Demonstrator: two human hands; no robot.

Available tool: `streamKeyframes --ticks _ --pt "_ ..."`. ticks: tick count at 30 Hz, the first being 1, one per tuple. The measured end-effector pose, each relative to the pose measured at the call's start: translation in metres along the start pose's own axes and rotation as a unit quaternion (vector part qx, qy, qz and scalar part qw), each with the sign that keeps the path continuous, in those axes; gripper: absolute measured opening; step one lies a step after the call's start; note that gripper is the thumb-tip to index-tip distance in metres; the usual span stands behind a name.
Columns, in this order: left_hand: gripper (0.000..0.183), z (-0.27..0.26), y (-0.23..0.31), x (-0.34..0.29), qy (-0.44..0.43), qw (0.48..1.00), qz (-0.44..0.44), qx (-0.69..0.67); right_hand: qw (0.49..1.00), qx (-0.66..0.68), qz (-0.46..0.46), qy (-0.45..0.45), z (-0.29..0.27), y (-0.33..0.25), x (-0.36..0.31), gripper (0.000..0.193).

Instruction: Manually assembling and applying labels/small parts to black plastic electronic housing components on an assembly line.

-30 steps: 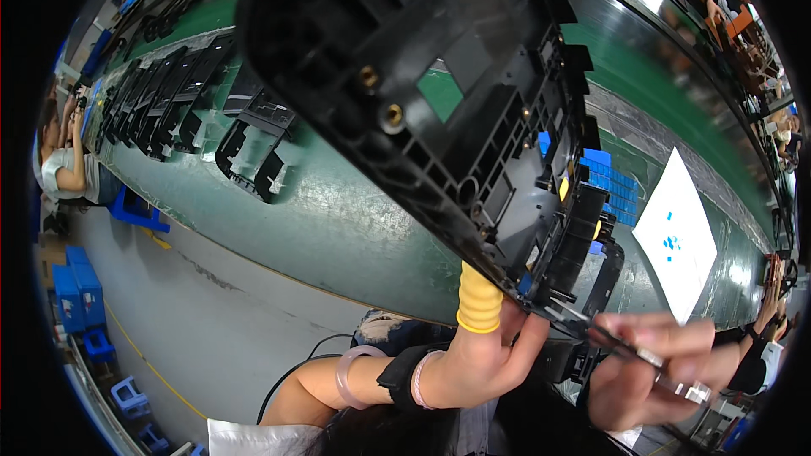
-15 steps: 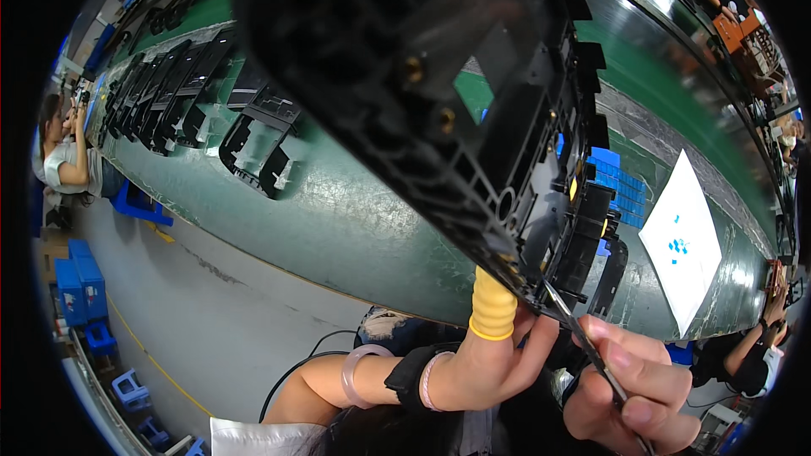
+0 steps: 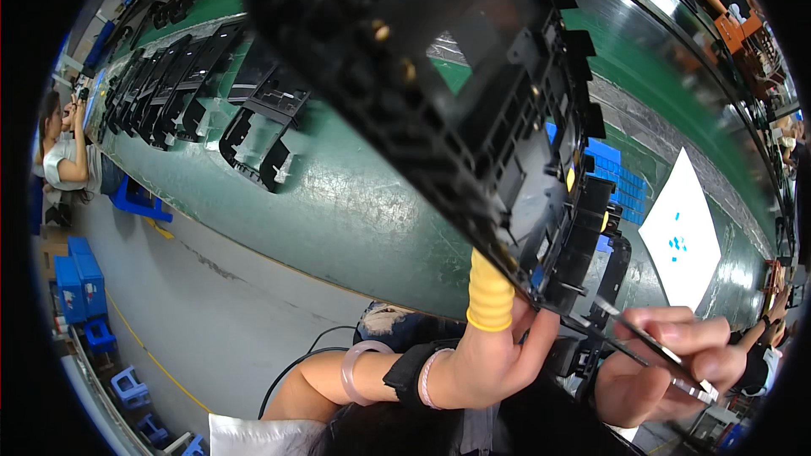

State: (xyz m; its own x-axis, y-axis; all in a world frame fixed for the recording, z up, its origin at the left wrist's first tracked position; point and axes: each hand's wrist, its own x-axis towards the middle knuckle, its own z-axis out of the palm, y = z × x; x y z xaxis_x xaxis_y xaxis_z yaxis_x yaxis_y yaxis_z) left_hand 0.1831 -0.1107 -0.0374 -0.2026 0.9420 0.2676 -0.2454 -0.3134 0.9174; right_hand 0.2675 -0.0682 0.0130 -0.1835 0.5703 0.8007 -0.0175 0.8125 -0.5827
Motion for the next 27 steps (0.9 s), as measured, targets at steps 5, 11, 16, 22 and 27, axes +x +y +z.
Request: streamKeyframes --ticks 5,11,16,22,27 --pt "0.074 -0.003 0.002 0.012 -0.015 0.995 0.082 -0.051 0.988 -0.123 0.024 -0.096 -0.018 -0.007 0.030 0.011" --pt "0.064 -0.004 -0.005 0.004 -0.001 0.993 0.043 -0.107 0.953 -0.150 0.143 -0.222 0.004 -0.003 0.031 0.021" --pt "0.057 -0.006 -0.001 0.004 0.019 0.994 0.096 0.041 0.954 -0.143 0.154 -0.213 0.010 -0.002 0.034 0.022" --pt "0.059 -0.009 -0.004 0.003 0.029 0.996 0.077 0.032 0.960 -0.086 0.153 -0.216 0.007 0.006 0.032 0.015" --pt "0.060 -0.008 -0.004 0.002 0.014 0.998 0.057 0.017 0.956 -0.081 0.216 -0.183 0.009 0.000 0.032 0.013"
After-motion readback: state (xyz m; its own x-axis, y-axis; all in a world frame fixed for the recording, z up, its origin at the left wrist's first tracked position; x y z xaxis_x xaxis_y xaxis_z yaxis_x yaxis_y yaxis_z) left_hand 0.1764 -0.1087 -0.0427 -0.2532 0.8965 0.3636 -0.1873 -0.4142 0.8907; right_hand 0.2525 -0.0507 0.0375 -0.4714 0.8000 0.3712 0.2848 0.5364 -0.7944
